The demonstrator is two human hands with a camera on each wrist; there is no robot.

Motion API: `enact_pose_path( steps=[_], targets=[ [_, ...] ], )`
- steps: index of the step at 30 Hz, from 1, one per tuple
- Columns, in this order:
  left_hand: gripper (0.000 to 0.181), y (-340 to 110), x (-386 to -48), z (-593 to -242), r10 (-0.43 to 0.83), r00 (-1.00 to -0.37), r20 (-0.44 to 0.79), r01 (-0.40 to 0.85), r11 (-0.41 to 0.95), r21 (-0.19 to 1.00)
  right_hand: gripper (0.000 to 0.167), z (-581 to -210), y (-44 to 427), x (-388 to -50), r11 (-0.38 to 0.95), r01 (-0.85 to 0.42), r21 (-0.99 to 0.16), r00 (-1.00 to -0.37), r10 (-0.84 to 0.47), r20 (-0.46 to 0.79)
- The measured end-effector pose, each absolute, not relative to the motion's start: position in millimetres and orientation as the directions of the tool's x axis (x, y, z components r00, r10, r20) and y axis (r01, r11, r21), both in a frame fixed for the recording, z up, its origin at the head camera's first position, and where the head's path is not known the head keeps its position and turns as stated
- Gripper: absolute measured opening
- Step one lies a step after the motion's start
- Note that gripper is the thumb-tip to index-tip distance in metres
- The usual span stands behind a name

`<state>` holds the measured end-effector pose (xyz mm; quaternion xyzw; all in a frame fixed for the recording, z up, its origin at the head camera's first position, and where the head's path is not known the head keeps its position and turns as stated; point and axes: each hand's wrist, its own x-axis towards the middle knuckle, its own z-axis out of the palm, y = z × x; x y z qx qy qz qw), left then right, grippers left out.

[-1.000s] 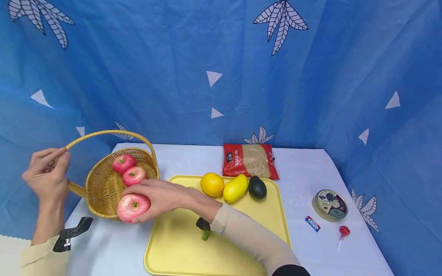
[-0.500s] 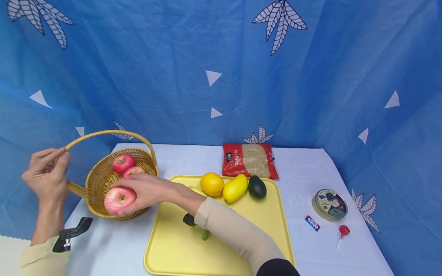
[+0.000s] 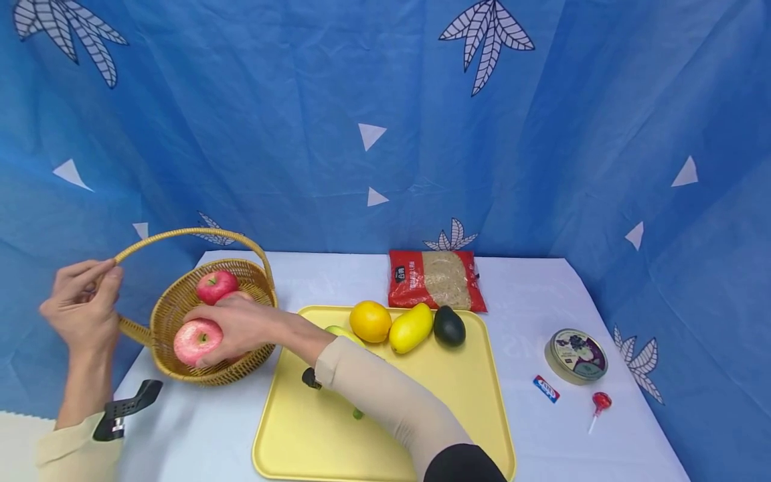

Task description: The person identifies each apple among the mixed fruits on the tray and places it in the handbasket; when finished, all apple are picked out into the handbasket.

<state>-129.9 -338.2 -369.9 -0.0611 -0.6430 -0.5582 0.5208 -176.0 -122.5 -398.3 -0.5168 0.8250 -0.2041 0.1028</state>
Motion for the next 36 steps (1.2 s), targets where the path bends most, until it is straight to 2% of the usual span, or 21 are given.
enact_pose_path(
  steps=[8, 14, 24, 31, 36],
  targets=[
    [0.015, -339.1, -129.2, -369.2, -0.490, -0.445, 0.750, 0.660, 0.386, 0.644, 0.075, -404.3, -136.5, -179.5, 0.443, -0.790, -0.424, -0.483, -0.876, -0.014],
    [0.014, -340.1, -127.3, -369.7, -0.487, -0.444, 0.752, 0.635, 0.422, 0.647, 0.076, -404.1, -150.8, -179.9, 0.465, -0.814, -0.347, -0.479, -0.876, -0.053],
    [0.013, -339.7, -129.7, -369.0, -0.487, -0.442, 0.753, 0.659, 0.393, 0.641, 0.074, -408.1, -163.1, -178.2, 0.482, -0.802, -0.353, -0.476, -0.873, -0.111],
    [0.013, -340.6, -130.2, -369.1, -0.487, -0.438, 0.755, 0.664, 0.391, 0.637, 0.074, -412.9, -169.7, -174.5, 0.494, -0.815, -0.302, -0.472, -0.869, -0.146],
    [0.013, -340.6, -129.7, -369.3, -0.486, -0.442, 0.754, 0.657, 0.398, 0.641, 0.074, -415.2, -173.4, -171.4, 0.519, -0.817, -0.253, -0.492, -0.855, -0.168]
  ],
)
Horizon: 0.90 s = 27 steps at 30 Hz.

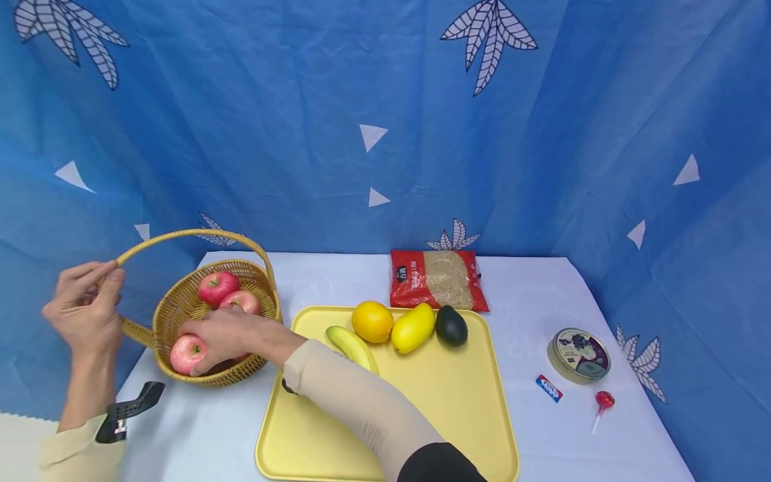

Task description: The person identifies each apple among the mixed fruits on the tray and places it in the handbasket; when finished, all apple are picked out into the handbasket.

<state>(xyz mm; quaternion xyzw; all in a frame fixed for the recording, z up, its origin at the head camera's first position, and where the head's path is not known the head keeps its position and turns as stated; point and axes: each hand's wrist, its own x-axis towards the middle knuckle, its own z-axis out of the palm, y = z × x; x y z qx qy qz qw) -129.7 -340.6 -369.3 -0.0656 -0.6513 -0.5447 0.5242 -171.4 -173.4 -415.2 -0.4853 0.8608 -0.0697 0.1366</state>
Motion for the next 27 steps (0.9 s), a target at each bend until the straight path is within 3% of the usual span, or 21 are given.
enact_pose_path(
  steps=[10, 17, 27],
  targets=[
    [0.013, -339.4, -129.3, -368.9, -0.486, -0.449, 0.750, 0.645, 0.404, 0.648, 0.067, -421.9, -177.9, -166.6, 0.518, -0.850, -0.099, -0.494, -0.848, -0.194],
    [0.012, -342.3, -128.7, -370.1, -0.495, -0.435, 0.752, 0.636, 0.422, 0.646, 0.066, -423.3, -181.1, -164.7, 0.538, -0.834, -0.118, -0.512, -0.836, -0.196],
    [0.014, -339.8, -130.1, -371.6, -0.496, -0.442, 0.747, 0.629, 0.422, 0.653, 0.057, -426.9, -178.9, -163.6, 0.518, -0.855, -0.029, -0.509, -0.848, -0.148]
  ],
)
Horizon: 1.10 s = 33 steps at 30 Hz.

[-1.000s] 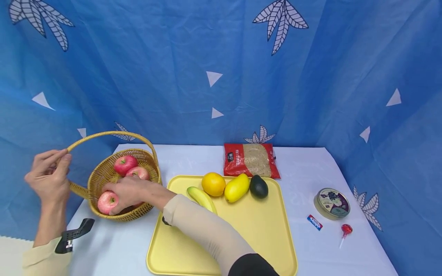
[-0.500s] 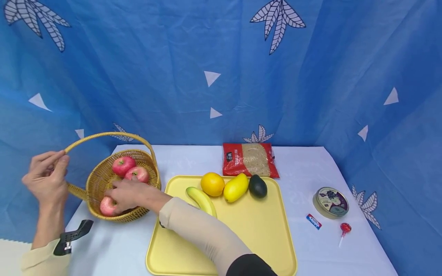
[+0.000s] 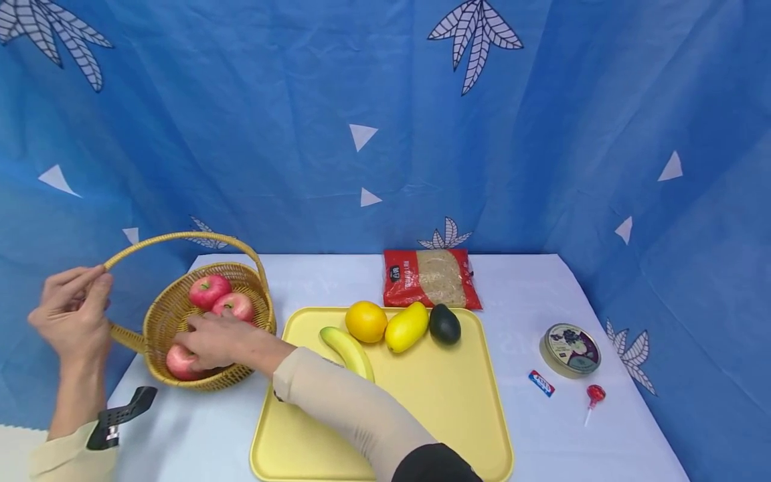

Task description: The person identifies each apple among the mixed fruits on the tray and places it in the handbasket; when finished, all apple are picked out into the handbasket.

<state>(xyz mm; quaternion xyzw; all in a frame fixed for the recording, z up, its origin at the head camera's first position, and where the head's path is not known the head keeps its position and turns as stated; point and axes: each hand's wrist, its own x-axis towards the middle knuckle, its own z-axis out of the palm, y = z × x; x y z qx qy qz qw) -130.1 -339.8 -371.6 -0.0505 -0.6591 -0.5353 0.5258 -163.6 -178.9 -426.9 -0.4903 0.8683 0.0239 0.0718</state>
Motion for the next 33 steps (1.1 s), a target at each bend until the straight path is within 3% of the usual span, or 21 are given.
enact_pose_path(
  steps=[20, 27, 33],
  targets=[
    [0.013, -339.7, -130.8, -369.1, -0.510, -0.450, 0.733, 0.648, 0.378, 0.661, 0.065, -433.3, -169.9, -172.8, 0.526, -0.850, -0.002, -0.523, -0.845, -0.113],
    [0.013, -341.1, -132.2, -369.9, -0.515, -0.449, 0.731, 0.659, 0.361, 0.659, 0.064, -426.5, -162.1, -179.5, 0.562, -0.820, -0.110, -0.553, -0.827, -0.108],
    [0.013, -341.0, -132.6, -369.3, -0.522, -0.447, 0.726, 0.669, 0.344, 0.659, 0.065, -418.2, -142.6, -187.3, 0.527, -0.834, -0.162, -0.526, -0.849, -0.052]
  ],
)
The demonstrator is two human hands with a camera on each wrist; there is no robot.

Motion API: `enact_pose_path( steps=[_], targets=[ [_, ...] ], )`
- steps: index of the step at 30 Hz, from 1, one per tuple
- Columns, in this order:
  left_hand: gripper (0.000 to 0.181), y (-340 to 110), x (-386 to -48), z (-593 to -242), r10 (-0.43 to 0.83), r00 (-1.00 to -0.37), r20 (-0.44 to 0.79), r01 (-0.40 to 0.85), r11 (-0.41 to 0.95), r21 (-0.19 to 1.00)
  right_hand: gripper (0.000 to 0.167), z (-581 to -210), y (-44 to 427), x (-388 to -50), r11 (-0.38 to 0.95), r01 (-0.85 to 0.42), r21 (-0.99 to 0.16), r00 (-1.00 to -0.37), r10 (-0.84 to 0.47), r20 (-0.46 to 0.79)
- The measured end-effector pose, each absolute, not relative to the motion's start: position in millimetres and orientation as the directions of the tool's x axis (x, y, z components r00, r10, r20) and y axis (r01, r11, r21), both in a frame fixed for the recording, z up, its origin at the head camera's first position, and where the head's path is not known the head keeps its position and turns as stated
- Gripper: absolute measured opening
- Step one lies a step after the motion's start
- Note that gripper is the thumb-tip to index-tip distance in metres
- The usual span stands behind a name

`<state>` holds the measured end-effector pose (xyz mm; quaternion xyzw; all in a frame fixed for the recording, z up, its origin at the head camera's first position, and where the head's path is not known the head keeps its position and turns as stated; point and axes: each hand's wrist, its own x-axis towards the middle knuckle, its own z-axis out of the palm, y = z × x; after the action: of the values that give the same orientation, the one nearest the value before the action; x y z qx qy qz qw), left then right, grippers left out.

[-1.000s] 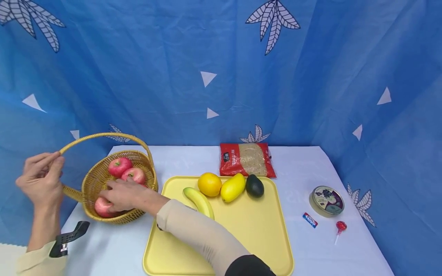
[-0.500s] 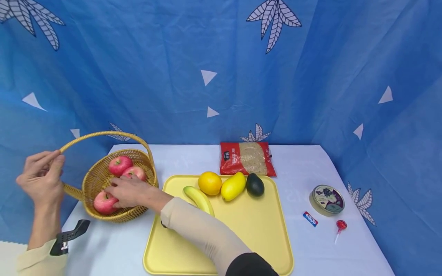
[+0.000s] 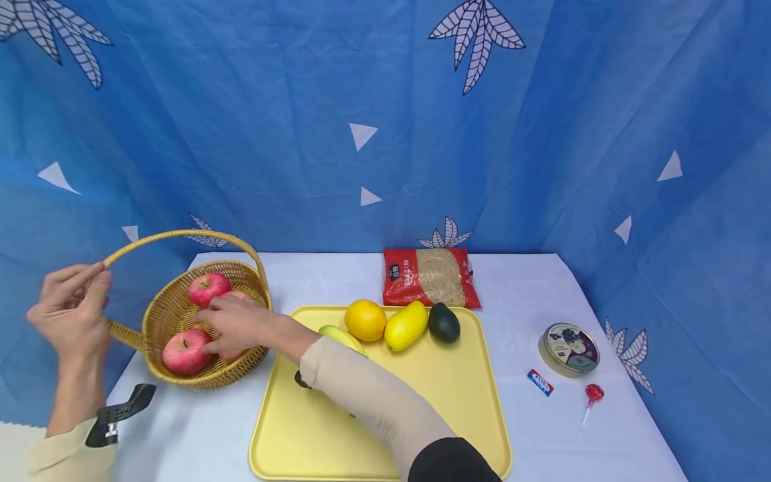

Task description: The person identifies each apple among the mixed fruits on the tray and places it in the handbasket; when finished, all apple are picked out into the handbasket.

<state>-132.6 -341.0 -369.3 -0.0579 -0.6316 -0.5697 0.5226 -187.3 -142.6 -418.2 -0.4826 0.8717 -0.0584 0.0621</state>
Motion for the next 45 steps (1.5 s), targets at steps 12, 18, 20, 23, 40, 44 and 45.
enact_pose_path(
  steps=[12, 18, 20, 23, 40, 44, 45],
  targets=[
    [0.014, -341.9, -131.3, -368.0, -0.525, -0.466, 0.712, 0.662, 0.327, 0.674, 0.060, -400.7, -84.3, -176.5, 0.423, -0.881, -0.212, -0.442, -0.895, 0.053],
    [0.015, -341.7, -131.3, -367.0, -0.519, -0.466, 0.717, 0.672, 0.320, 0.668, 0.060, -395.0, -51.5, -168.8, 0.417, -0.878, -0.236, -0.445, -0.892, 0.076],
    [0.014, -341.5, -130.6, -366.6, -0.519, -0.461, 0.720, 0.669, 0.330, 0.666, 0.058, -394.4, -42.5, -167.0, 0.414, -0.877, -0.243, -0.444, -0.892, 0.084],
    [0.014, -340.7, -129.8, -366.3, -0.520, -0.456, 0.723, 0.672, 0.331, 0.662, 0.057, -395.3, -30.2, -164.8, 0.408, -0.871, -0.274, -0.447, -0.889, 0.097],
    [0.017, -338.7, -129.6, -365.5, -0.516, -0.473, 0.714, 0.671, 0.315, 0.672, 0.055, -411.7, 23.4, -162.4, 0.452, -0.813, -0.367, -0.528, -0.838, 0.138],
    [0.017, -343.0, -128.8, -366.8, -0.483, -0.497, 0.721, 0.712, 0.248, 0.656, 0.054, -413.9, 32.0, -164.3, 0.467, -0.793, -0.390, -0.551, -0.824, 0.133],
    [0.018, -343.7, -128.2, -366.5, -0.474, -0.502, 0.723, 0.715, 0.241, 0.656, 0.055, -414.1, 34.1, -164.9, 0.470, -0.787, -0.399, -0.556, -0.821, 0.131]
  ],
)
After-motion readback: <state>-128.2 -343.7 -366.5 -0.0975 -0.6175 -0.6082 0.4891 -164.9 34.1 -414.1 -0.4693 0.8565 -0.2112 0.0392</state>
